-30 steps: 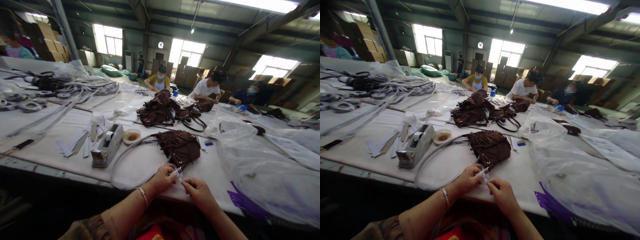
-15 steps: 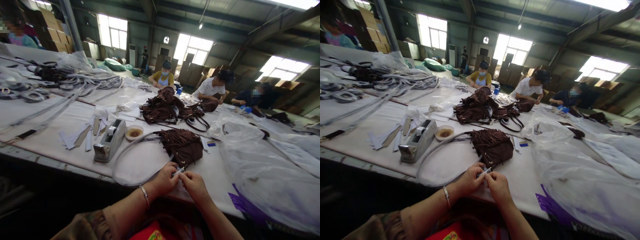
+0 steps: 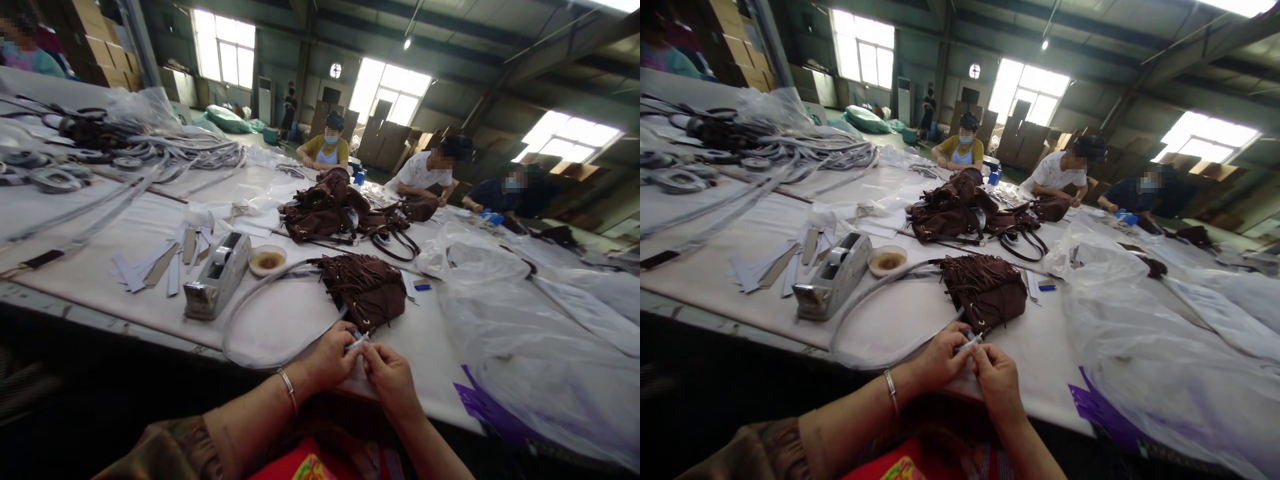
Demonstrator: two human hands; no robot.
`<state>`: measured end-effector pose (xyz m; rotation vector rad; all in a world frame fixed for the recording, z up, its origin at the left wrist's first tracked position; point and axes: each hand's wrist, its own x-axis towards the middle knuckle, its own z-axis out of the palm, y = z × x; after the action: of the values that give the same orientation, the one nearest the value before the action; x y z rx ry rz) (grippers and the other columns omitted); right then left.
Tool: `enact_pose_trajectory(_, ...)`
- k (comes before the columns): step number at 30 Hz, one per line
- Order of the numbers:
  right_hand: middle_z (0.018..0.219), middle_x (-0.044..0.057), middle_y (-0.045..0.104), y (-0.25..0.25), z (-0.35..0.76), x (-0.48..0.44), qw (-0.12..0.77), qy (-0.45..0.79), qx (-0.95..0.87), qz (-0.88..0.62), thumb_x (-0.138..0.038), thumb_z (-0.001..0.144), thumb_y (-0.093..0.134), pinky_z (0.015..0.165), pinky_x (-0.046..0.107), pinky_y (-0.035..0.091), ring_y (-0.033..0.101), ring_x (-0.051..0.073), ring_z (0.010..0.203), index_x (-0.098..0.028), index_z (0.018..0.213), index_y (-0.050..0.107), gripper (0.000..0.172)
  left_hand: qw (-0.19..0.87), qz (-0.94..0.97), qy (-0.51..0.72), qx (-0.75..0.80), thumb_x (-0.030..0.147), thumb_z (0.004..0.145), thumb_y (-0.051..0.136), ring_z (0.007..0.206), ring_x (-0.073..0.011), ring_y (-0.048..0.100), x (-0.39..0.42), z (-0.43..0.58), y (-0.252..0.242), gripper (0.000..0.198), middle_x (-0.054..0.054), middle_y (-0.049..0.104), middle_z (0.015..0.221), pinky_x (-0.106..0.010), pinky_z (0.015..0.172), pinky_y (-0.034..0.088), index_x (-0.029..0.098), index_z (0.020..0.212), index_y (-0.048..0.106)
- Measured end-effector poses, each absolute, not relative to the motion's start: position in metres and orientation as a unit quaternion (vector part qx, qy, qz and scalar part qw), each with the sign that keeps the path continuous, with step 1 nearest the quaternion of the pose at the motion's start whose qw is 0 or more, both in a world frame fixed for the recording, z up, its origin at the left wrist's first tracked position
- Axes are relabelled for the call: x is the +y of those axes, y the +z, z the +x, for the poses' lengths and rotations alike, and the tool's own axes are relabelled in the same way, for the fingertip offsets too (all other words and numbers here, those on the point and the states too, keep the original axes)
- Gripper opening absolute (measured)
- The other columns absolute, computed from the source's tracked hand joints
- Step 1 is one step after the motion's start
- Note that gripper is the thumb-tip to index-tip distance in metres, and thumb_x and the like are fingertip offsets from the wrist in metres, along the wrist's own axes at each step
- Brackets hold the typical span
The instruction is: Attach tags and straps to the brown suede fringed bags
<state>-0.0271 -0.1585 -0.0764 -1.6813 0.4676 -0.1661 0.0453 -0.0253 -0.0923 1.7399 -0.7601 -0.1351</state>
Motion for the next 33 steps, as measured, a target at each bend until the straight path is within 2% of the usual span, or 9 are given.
enact_pose_trajectory(9,0.050,-0.003,0.050,-0.075,-0.022,-0.158,0.580,-0.075,0.268,-0.766,-0.060,0.069,0.068,0.042,0.023,0.026,0.037,0.010,0.044,-0.017,0.058,0.059,0.045,0.570,0.752,-0.011,-0.331,0.010,0.079,0.056,0.102,-0.0198,0.060,-0.029,0.037,-0.090,0.009,-0.012,0.060,0.109,-0.031,0.090,0.051,0.014,0.075,0.064)
enact_pose_trajectory(16,0.050,-0.002,0.053,-0.080,-0.022,-0.160,0.552,-0.064,0.290,-0.779,-0.054,0.069,0.066,0.043,0.023,0.030,0.040,0.011,0.044,-0.019,0.057,0.056,0.039,0.536,0.767,0.034,-0.350,0.006,0.076,0.056,0.114,-0.0250,0.055,-0.034,0.034,-0.102,0.011,-0.016,0.056,0.119,-0.038,0.100,0.050,0.013,0.082,0.062)
enact_pose_trajectory(22,0.050,0.000,0.056,-0.078,-0.014,-0.163,0.404,-0.052,0.254,-0.877,-0.047,0.072,0.057,0.049,0.025,0.033,0.048,0.015,0.052,-0.020,0.051,0.055,0.034,0.503,0.781,0.072,-0.363,0.013,0.080,0.058,0.122,-0.0310,0.050,-0.037,0.027,-0.112,0.020,-0.020,0.054,0.125,-0.049,0.107,0.044,0.009,0.099,0.060)
enact_pose_trajectory(24,0.050,0.000,0.056,-0.076,-0.012,-0.164,0.391,-0.050,0.251,-0.884,-0.045,0.071,0.058,0.049,0.025,0.032,0.048,0.015,0.052,-0.021,0.049,0.055,0.032,0.498,0.784,0.068,-0.365,0.016,0.083,0.057,0.124,-0.0317,0.049,-0.036,0.025,-0.113,0.022,-0.021,0.053,0.127,-0.052,0.109,0.041,0.010,0.104,0.059)
enact_pose_trajectory(26,0.050,0.000,0.055,-0.074,-0.013,-0.165,0.422,-0.048,0.246,-0.871,-0.046,0.069,0.060,0.048,0.024,0.031,0.046,0.014,0.051,-0.020,0.049,0.055,0.033,0.503,0.785,0.060,-0.356,0.014,0.083,0.055,0.126,-0.0318,0.048,-0.036,0.024,-0.111,0.022,-0.020,0.052,0.128,-0.052,0.111,0.039,0.010,0.104,0.059)
enact_pose_trajectory(31,0.047,-0.005,0.048,-0.071,-0.025,-0.163,0.616,0.012,0.255,-0.745,-0.051,0.065,0.068,0.040,0.022,0.023,0.034,0.008,0.040,-0.017,0.064,0.059,0.035,0.529,0.786,0.054,-0.316,0.006,0.077,0.054,0.123,-0.0289,0.049,-0.034,0.027,-0.103,0.018,-0.017,0.054,0.124,-0.048,0.108,0.042,0.013,0.092,0.061)
enact_pose_trajectory(33,0.047,-0.006,0.047,-0.070,-0.029,-0.161,0.654,0.017,0.270,-0.706,-0.050,0.063,0.071,0.039,0.020,0.020,0.032,0.006,0.038,-0.016,0.068,0.059,0.037,0.538,0.784,0.042,-0.308,0.007,0.078,0.055,0.120,-0.0278,0.052,-0.033,0.030,-0.099,0.013,-0.017,0.054,0.123,-0.046,0.106,0.044,0.014,0.087,0.061)
